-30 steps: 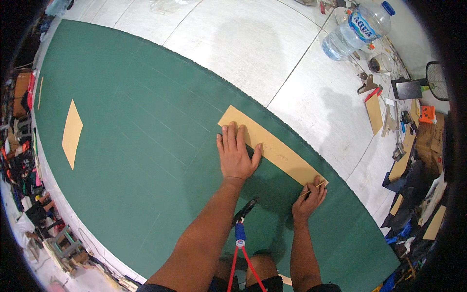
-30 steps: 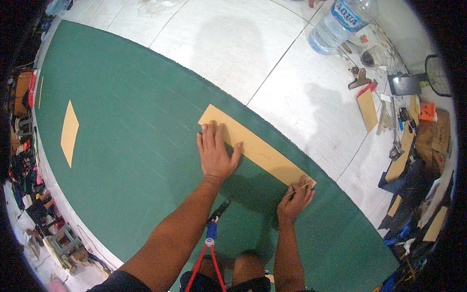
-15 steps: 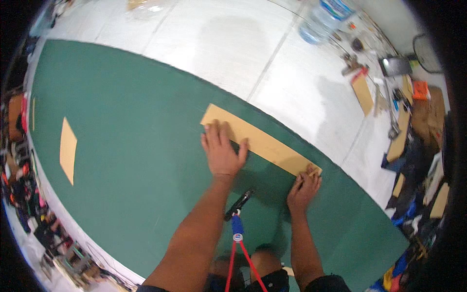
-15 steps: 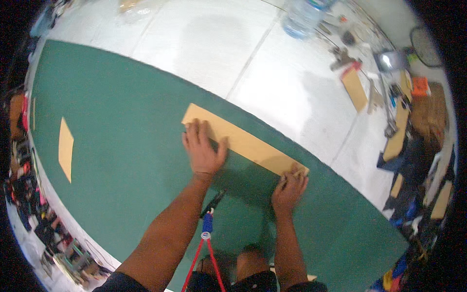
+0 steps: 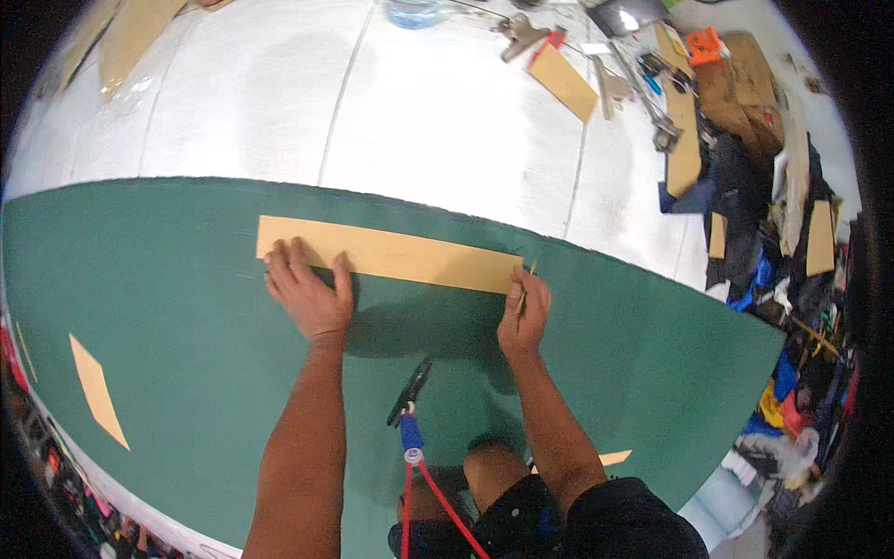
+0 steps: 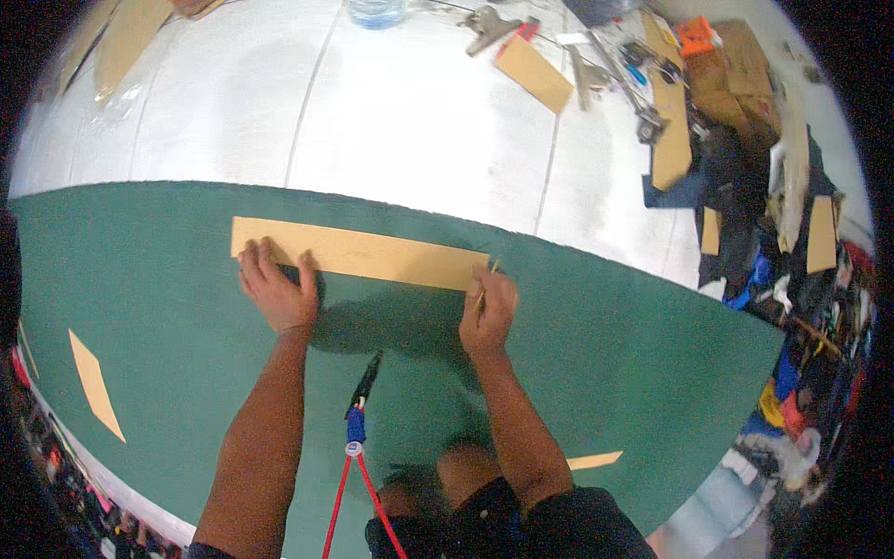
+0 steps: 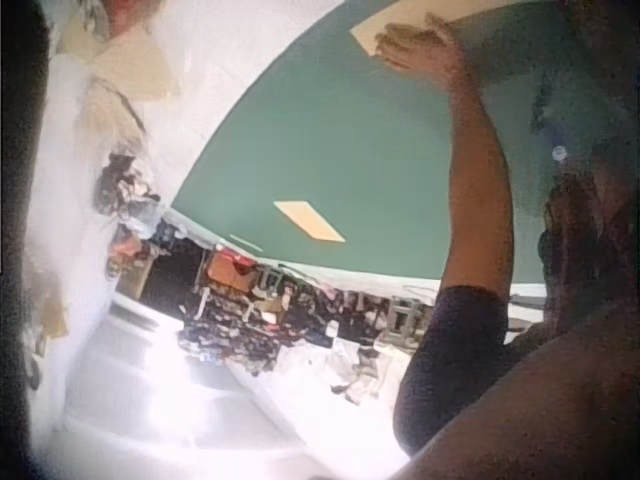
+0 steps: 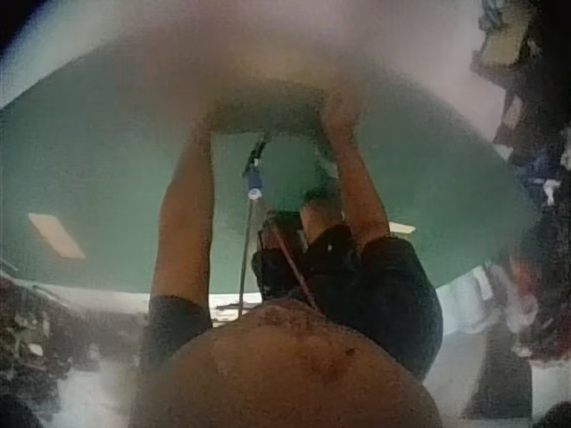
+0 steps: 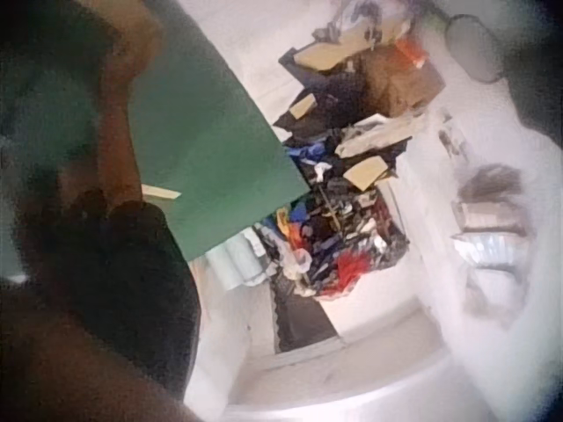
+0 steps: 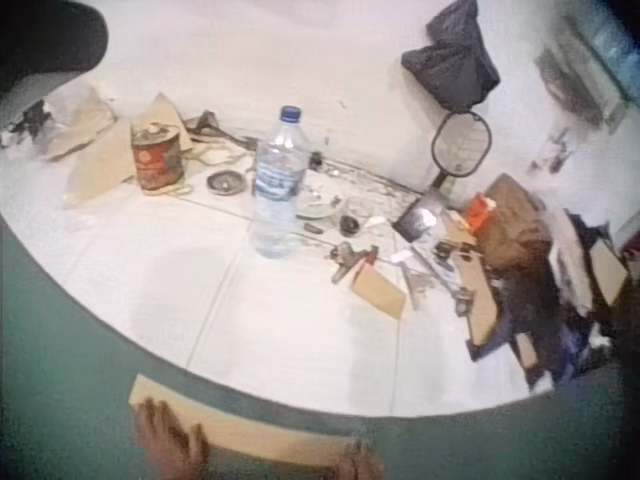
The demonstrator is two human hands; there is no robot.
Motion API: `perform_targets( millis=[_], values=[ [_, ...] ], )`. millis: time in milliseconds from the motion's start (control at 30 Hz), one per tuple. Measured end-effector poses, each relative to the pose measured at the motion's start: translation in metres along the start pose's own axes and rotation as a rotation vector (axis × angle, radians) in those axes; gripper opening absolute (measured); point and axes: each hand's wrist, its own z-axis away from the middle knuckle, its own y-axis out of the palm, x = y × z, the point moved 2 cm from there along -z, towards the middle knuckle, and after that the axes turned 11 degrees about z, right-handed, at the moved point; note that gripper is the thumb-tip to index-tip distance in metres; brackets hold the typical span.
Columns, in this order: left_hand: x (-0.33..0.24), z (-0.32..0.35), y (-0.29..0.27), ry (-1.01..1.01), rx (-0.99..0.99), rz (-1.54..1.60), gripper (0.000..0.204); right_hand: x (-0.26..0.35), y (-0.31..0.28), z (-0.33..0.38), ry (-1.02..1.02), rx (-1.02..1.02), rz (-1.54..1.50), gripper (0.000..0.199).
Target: The person uses a pencil and a ruler to draw straight lines on a large green sheet of material. They position the ruler, draw a line, and then reposition the ruler to draw additional lines in different orientations.
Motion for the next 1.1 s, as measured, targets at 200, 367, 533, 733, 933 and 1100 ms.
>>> perform_targets(
  millis=[200,367,533,733,933,1100],
  values=[
    [0.003,0.002,0.003,0.035,-0.017,-0.004,0.074,-0.019,-0.014,0.002,0.16,-0.08,-0.147,0.033],
    [0.001,0.001,0.002,0.033,-0.01,-0.014,0.072,-0.014,-0.02,-0.006,0.107,-0.09,-0.029,0.029],
    [-0.002,0.002,0.002,0.036,-0.036,-0.057,0.071,-0.012,-0.024,0.0,0.108,-0.053,-0.001,0.024],
    [-0.003,0.0,-0.001,0.054,-0.04,-0.038,0.071,-0.008,-0.023,-0.002,0.152,-0.031,-0.02,0.023],
    [0.0,0.0,0.001,0.038,-0.022,-0.074,0.071,-0.002,-0.025,-0.005,0.096,-0.047,-0.027,0.021],
    [-0.001,0.001,0.001,0.027,-0.015,-0.063,0.073,-0.009,-0.023,0.0,0.051,-0.03,0.039,0.016]
  ],
)
